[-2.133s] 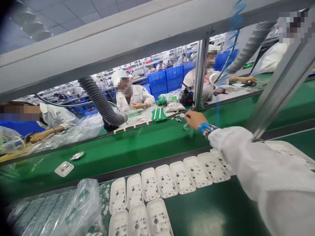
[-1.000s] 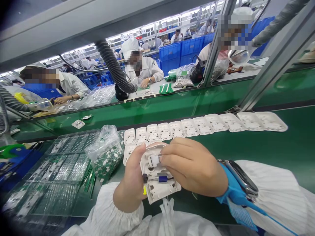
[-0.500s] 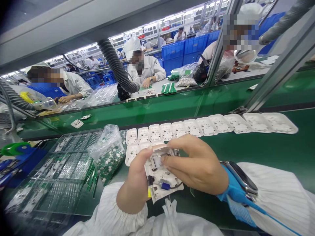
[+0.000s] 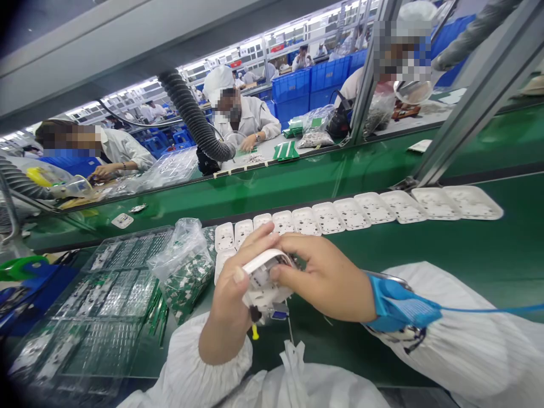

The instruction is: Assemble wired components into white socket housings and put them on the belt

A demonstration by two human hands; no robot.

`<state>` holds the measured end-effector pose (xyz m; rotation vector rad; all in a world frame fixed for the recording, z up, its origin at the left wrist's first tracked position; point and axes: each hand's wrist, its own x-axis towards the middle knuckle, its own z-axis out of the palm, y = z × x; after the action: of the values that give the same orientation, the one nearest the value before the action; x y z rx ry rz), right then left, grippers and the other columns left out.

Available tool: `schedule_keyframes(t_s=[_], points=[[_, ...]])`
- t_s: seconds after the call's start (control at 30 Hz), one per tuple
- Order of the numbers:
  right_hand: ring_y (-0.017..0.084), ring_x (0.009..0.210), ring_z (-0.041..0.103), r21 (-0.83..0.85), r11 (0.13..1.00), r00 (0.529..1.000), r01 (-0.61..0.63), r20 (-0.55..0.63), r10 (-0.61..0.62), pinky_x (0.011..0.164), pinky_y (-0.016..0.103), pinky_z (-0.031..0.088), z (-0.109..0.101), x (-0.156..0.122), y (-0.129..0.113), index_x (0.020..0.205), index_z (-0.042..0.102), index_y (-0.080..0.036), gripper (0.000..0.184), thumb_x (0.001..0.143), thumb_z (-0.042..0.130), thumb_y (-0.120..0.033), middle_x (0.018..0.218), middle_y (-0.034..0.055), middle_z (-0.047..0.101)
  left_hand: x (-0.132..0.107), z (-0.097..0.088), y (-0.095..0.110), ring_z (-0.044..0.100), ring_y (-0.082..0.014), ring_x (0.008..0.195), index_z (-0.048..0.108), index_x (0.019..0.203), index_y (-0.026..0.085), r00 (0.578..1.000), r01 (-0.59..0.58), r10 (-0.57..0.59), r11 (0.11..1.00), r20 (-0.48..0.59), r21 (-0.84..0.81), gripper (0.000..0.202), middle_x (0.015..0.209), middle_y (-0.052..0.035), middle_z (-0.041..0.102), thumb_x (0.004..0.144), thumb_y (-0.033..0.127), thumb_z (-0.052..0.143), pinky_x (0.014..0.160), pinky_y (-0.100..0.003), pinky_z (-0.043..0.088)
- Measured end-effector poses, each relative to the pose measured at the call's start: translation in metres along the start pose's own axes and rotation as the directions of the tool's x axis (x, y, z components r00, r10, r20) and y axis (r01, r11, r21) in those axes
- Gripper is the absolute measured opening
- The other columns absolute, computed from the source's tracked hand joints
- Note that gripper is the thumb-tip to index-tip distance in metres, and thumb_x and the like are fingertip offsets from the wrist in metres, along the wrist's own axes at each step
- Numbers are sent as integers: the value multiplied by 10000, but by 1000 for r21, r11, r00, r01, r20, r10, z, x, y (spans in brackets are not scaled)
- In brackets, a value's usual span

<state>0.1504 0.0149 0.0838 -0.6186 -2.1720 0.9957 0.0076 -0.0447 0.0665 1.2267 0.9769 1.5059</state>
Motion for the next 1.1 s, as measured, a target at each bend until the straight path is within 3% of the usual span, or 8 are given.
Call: schedule_keyframes(t_s=[0.13,0.27,0.4,0.47,0.57,0.8,1.0,1.1], points=[[129,574,520,-53,993,994,-105,-30,103,475,221,364,-4,0,5,708,577,-176,182,820,495,-295,637,4,573,4,-7,13,533,-173,729,677,736,193,994,110,-98,888,-49,447,94,724,-16,605,718,263,616,700,-275,381],[145,576,513,-219,966,990,-139,-21,138,473,235,349,-3,-1,9,707,573,-183,184,814,461,-282,640,13,572,9,-13,18,413,-114,556,499,539,172,960,247,-275,773,-43,584,220,532,31,459,739,253,538,534,-249,295],[213,796,539,-496,864,957,92,-194,-213,663,322,408,9,-14,9,910,571,-165,171,801,529,-290,860,77,615,14,-14,10,349,-96,527,428,525,171,944,321,-303,736,-135,596,252,511,45,386,731,284,519,500,-245,250],[188,732,511,-549,796,925,254,-104,-367,665,329,379,18,-20,10,865,569,-161,113,819,542,-260,793,58,606,16,-12,6,322,-89,517,384,510,171,942,330,-291,711,-168,621,264,499,50,349,718,273,511,489,-246,230],[148,623,461,-541,771,905,336,-43,-424,613,306,349,29,-24,12,761,562,-160,123,860,490,-172,666,24,580,18,-8,2,312,-85,504,345,497,172,946,316,-282,710,-156,630,286,483,54,329,714,274,502,478,-246,225],[151,697,549,-529,831,917,171,-223,-330,643,281,421,22,-20,14,799,611,-170,131,843,505,-108,735,25,640,20,-4,-3,326,-93,532,376,517,175,948,319,-267,775,-175,546,260,510,48,342,728,281,486,506,-252,252],[132,650,570,-438,894,951,-93,-305,-50,578,251,418,14,-20,10,737,641,-179,143,793,510,-165,697,10,632,21,2,-2,303,-90,522,357,522,176,945,319,-204,746,-257,584,292,500,55,319,739,310,500,494,-254,235],[113,606,549,-389,907,966,-164,-250,68,534,234,375,12,-16,5,690,650,-194,153,752,516,-154,648,-16,608,20,6,-1,319,-91,525,369,516,176,946,311,-185,741,-265,595,284,500,55,343,733,303,502,494,-252,247]])
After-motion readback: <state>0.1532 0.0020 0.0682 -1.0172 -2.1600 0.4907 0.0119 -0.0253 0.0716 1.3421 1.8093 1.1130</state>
